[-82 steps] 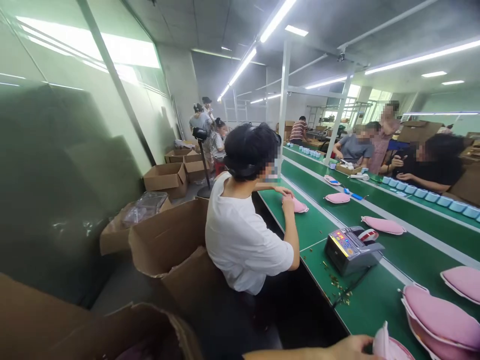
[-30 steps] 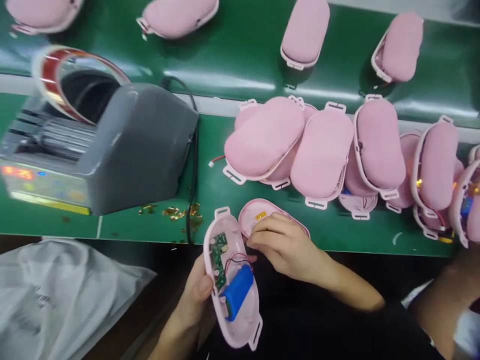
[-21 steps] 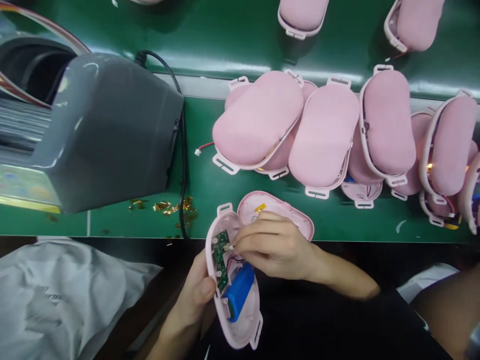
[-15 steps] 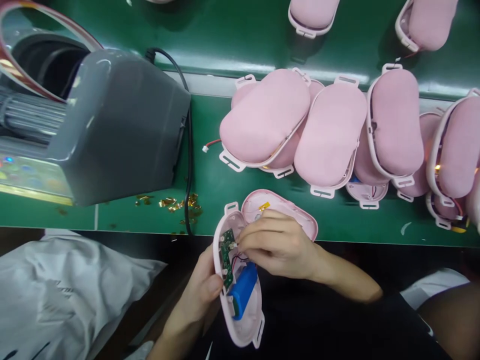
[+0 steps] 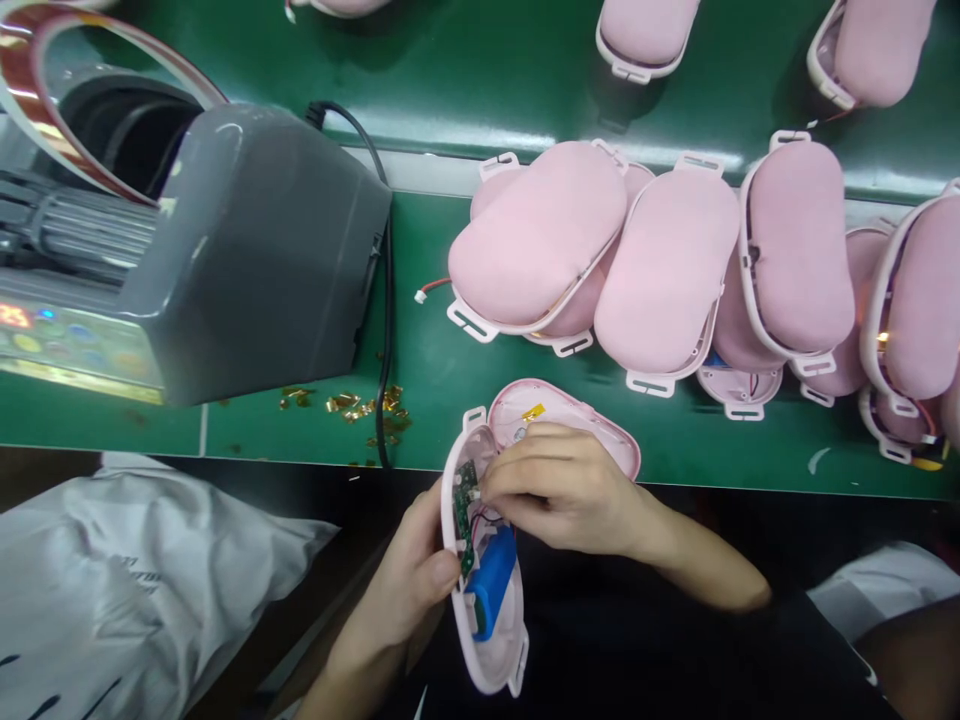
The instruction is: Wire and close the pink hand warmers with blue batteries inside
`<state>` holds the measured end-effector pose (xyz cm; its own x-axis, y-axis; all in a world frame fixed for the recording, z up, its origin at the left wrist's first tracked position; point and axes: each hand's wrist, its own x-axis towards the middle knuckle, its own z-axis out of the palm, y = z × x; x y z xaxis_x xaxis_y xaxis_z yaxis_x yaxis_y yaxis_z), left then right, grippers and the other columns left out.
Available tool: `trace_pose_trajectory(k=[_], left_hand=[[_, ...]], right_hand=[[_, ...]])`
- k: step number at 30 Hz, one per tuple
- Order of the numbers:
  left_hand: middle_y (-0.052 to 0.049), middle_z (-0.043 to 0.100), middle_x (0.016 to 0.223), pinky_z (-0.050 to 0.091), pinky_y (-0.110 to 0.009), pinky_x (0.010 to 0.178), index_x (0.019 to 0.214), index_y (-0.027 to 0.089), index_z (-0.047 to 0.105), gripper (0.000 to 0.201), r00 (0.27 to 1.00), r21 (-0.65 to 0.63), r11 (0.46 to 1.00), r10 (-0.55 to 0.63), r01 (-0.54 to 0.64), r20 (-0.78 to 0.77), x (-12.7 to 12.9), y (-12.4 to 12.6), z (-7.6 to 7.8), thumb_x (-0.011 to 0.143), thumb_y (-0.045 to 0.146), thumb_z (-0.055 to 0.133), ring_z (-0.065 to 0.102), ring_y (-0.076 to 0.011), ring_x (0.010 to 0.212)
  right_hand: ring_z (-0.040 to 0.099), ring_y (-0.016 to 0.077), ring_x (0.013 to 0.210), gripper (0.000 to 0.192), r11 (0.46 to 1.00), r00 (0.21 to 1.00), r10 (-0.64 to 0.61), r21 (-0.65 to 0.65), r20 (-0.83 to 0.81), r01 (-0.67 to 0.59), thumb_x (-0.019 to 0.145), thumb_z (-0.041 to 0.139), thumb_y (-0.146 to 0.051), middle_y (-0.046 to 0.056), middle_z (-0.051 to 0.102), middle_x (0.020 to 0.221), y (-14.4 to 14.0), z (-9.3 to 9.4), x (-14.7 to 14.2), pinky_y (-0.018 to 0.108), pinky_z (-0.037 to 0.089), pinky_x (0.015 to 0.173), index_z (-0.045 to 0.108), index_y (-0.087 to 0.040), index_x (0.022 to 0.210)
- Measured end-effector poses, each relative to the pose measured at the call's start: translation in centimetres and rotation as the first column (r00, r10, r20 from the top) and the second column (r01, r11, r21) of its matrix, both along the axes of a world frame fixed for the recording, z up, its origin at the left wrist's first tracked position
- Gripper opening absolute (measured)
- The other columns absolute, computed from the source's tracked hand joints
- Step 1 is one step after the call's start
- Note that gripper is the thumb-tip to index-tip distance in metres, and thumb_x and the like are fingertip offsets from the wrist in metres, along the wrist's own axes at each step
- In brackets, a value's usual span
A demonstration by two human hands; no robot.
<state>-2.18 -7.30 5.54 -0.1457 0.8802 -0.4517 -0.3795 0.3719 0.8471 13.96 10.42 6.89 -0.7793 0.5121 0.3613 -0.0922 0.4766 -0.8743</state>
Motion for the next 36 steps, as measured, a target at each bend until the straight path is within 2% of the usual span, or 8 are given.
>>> trace_pose_trajectory(k=[8, 14, 17, 21, 24, 27, 32, 36], left_hand=[[-0.013, 0.084, 0.1, 0.065, -0.041, 0.082, 0.132, 0.014, 0.082, 0.093, 0.989, -0.105, 0.991, -0.098, 0.086, -0.11, -0.4, 3.3, 3.0, 0.074, 0.087, 0.084, 0.078, -0.0337, 0.087], [-0.016, 0.085, 0.108, 0.068, -0.044, 0.082, 0.134, 0.012, 0.079, 0.09, 0.998, -0.1, 0.995, 0.016, -0.022, -0.059, 0.1, 1.5, 1.5, 0.075, 0.081, 0.087, 0.081, -0.0376, 0.091], [-0.02, 0.083, 0.128, 0.07, -0.043, 0.079, 0.129, 0.014, 0.081, 0.09, 0.987, -0.181, 0.974, 0.149, -0.137, 0.053, 0.6, 0.4, 0.8, 0.071, 0.083, 0.086, 0.082, -0.0389, 0.095], [-0.02, 0.079, 0.139, 0.071, -0.041, 0.077, 0.133, 0.017, 0.079, 0.092, 0.98, -0.208, 0.967, 0.171, -0.147, 0.105, 0.9, 0.3, 0.9, 0.068, 0.081, 0.09, 0.083, -0.0388, 0.098], [-0.017, 0.081, 0.134, 0.071, -0.04, 0.079, 0.135, 0.019, 0.078, 0.092, 0.976, -0.212, 0.959, 0.207, -0.189, 0.066, 1.1, 0.7, 1.3, 0.069, 0.082, 0.089, 0.083, -0.0368, 0.097], [-0.017, 0.082, 0.134, 0.07, -0.041, 0.072, 0.132, 0.018, 0.078, 0.094, 0.973, -0.25, 0.946, 0.225, -0.206, 0.052, 1.4, 1.0, 1.8, 0.066, 0.083, 0.09, 0.083, -0.038, 0.096], [-0.015, 0.087, 0.108, 0.069, -0.038, 0.069, 0.128, 0.016, 0.079, 0.089, 0.975, -0.251, 0.946, 0.219, -0.206, 0.027, 1.8, 1.3, 2.6, 0.071, 0.083, 0.087, 0.083, -0.0366, 0.089], [-0.013, 0.087, 0.101, 0.07, -0.041, 0.075, 0.126, 0.016, 0.078, 0.086, 0.976, -0.222, 0.954, 0.215, -0.201, 0.045, 1.7, 0.9, 1.9, 0.074, 0.084, 0.084, 0.083, -0.0387, 0.094]], right_hand=[[0.069, 0.0137, 0.076, 0.02, 0.993, 0.992, 0.06, 0.091, 0.109, -0.07, 0.11, 0.061, -0.011, 0.0, 0.079, 0.087, 0.5, 0.6, 0.0, 0.028, 0.057, 0.076, 0.077, -0.019, 0.101], [0.076, 0.017, 0.107, 0.01, 0.984, 0.993, 0.069, 0.156, 0.099, -0.084, 0.111, 0.067, -0.02, 0.006, 0.083, 0.117, 2.1, 1.3, 1.2, 0.03, 0.059, 0.1, 0.075, -0.016, 0.116], [0.073, 0.0168, 0.101, 0.011, 0.982, 0.985, -0.023, 0.191, 0.169, -0.009, 0.112, 0.066, -0.023, 0.005, 0.082, 0.113, 3.7, 2.2, 3.5, 0.031, 0.058, 0.091, 0.075, -0.018, 0.115], [0.064, 0.0193, 0.094, 0.012, 0.926, 0.86, -0.016, 0.332, 0.51, -0.18, 0.108, 0.066, -0.015, 0.003, 0.078, 0.103, 3.8, 3.0, 5.7, 0.034, 0.046, 0.08, 0.077, -0.021, 0.11], [0.06, 0.0194, 0.104, 0.031, 0.899, 0.769, 0.085, 0.284, 0.633, -0.333, 0.102, 0.071, -0.005, 0.001, 0.075, 0.111, 3.0, 3.1, 6.1, 0.035, 0.04, 0.084, 0.077, -0.027, 0.123], [0.056, 0.018, 0.104, 0.042, 0.906, 0.733, 0.1, 0.242, 0.673, -0.346, 0.102, 0.073, -0.006, 0.0, 0.069, 0.11, 2.7, 2.6, 6.1, 0.034, 0.036, 0.082, 0.078, -0.036, 0.131], [0.054, 0.0179, 0.098, 0.023, 0.91, 0.764, 0.126, 0.233, 0.633, -0.344, 0.106, 0.078, -0.024, 0.0, 0.066, 0.102, 3.0, 1.6, 5.8, 0.032, 0.038, 0.081, 0.084, -0.039, 0.122], [0.065, 0.0184, 0.108, 0.016, 0.945, 0.891, 0.109, 0.231, 0.44, -0.23, 0.108, 0.071, -0.018, 0.002, 0.075, 0.122, 2.4, 1.1, 4.7, 0.031, 0.053, 0.093, 0.083, -0.027, 0.113]])
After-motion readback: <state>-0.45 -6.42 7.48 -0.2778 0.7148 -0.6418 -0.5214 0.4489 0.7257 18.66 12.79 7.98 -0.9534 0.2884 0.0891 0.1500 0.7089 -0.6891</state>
